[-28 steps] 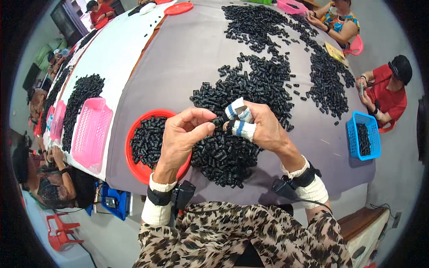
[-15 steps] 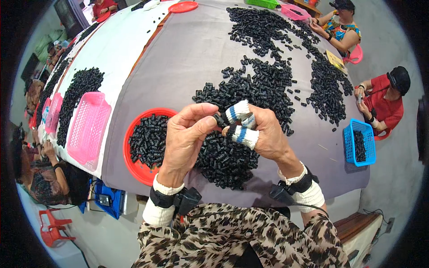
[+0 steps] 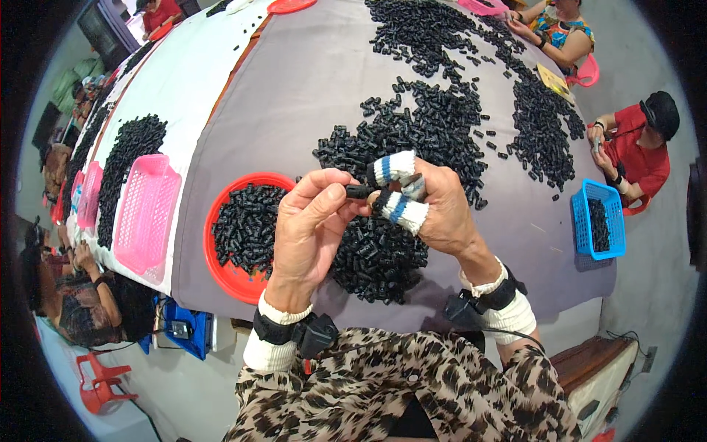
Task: The recorder is assembling small black plastic components by hand at a workstation.
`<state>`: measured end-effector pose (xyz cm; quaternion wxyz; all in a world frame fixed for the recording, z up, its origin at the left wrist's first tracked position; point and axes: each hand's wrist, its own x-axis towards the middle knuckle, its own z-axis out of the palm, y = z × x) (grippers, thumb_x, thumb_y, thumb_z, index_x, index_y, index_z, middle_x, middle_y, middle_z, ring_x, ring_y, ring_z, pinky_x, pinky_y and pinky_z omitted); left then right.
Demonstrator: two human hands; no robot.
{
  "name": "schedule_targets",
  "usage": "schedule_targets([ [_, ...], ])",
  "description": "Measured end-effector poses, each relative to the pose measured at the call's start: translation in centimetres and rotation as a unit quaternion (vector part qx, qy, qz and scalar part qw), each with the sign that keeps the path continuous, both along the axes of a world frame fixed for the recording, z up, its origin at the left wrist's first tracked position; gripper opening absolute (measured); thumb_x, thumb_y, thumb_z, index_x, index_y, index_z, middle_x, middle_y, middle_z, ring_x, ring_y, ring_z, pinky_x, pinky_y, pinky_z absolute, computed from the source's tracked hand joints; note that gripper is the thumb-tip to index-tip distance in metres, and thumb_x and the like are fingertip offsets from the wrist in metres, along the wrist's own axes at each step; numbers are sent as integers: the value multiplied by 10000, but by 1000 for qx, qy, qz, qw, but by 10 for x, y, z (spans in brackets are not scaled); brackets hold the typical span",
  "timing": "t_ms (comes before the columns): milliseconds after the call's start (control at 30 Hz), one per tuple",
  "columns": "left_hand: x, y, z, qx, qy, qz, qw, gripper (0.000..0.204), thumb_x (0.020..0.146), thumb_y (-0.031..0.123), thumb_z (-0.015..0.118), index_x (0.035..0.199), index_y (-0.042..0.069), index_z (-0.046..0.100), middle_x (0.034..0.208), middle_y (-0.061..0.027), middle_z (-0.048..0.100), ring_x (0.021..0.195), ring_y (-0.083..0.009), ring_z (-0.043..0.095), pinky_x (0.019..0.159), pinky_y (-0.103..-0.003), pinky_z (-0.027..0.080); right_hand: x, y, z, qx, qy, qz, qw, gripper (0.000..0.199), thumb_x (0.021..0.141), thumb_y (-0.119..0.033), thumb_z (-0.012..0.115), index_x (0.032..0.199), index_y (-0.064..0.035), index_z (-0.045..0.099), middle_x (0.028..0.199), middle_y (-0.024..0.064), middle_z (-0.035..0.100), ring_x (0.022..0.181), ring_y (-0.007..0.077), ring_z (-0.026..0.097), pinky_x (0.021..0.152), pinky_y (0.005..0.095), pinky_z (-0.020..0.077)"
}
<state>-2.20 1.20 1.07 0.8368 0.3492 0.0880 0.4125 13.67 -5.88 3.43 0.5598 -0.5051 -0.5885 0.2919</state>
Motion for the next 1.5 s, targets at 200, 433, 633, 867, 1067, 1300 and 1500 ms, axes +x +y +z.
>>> schedule_targets([
  [200,2,-5,-2,-29,47,-28,998,239,828,33,586,1063,-6,559,998,-102,602,868,-194,603,746,-321,500,12,2,-13,-6,-12,14,1000,226,759,-60,630,976,-26,576,743,54,634,637,83,584,576,226,464],
  [433,7,-10,-2,-7,99,-59,993,341,789,-17,606,1122,-15,533,1042,-118,598,880,-176,598,763,-295,516,16,2,-16,-7,-19,0,1000,197,765,-52,619,953,-25,566,757,33,630,649,72,568,591,231,464],
  [633,11,-13,-1,-7,86,-23,996,334,786,-22,599,1113,-1,533,977,-101,608,849,-178,606,749,-306,515,18,-8,-15,-74,93,0,993,181,782,-50,625,953,-21,573,815,25,633,736,69,586,651,226,480],
  [867,16,-11,-4,-64,55,-13,996,274,810,-8,567,1082,-9,541,934,-107,606,819,-182,609,713,-310,510,15,-14,-19,-46,42,-7,998,198,760,-85,659,933,-31,579,793,28,631,700,63,566,611,228,460],
  [1067,15,-10,-3,-115,40,-4,993,244,827,8,551,1069,-23,543,968,-141,607,836,-190,609,737,-306,506,8,-11,-24,-25,32,-14,999,212,759,-110,673,921,-18,572,728,59,630,648,70,572,579,242,461],
  [1300,15,-13,-6,-61,22,-18,998,259,837,8,559,1092,-31,538,976,-122,609,875,-173,594,763,-278,500,4,-9,-25,-13,16,-29,999,228,747,-132,690,890,-11,560,681,77,617,614,82,570,553,257,454],
  [1500,13,-10,-11,-80,-22,-49,995,271,835,27,578,1100,-13,541,963,-113,611,873,-172,595,757,-269,504,8,-9,-7,-41,-23,-6,999,283,721,-189,715,865,-10,549,611,72,575,539,94,514,515,263,428],
])
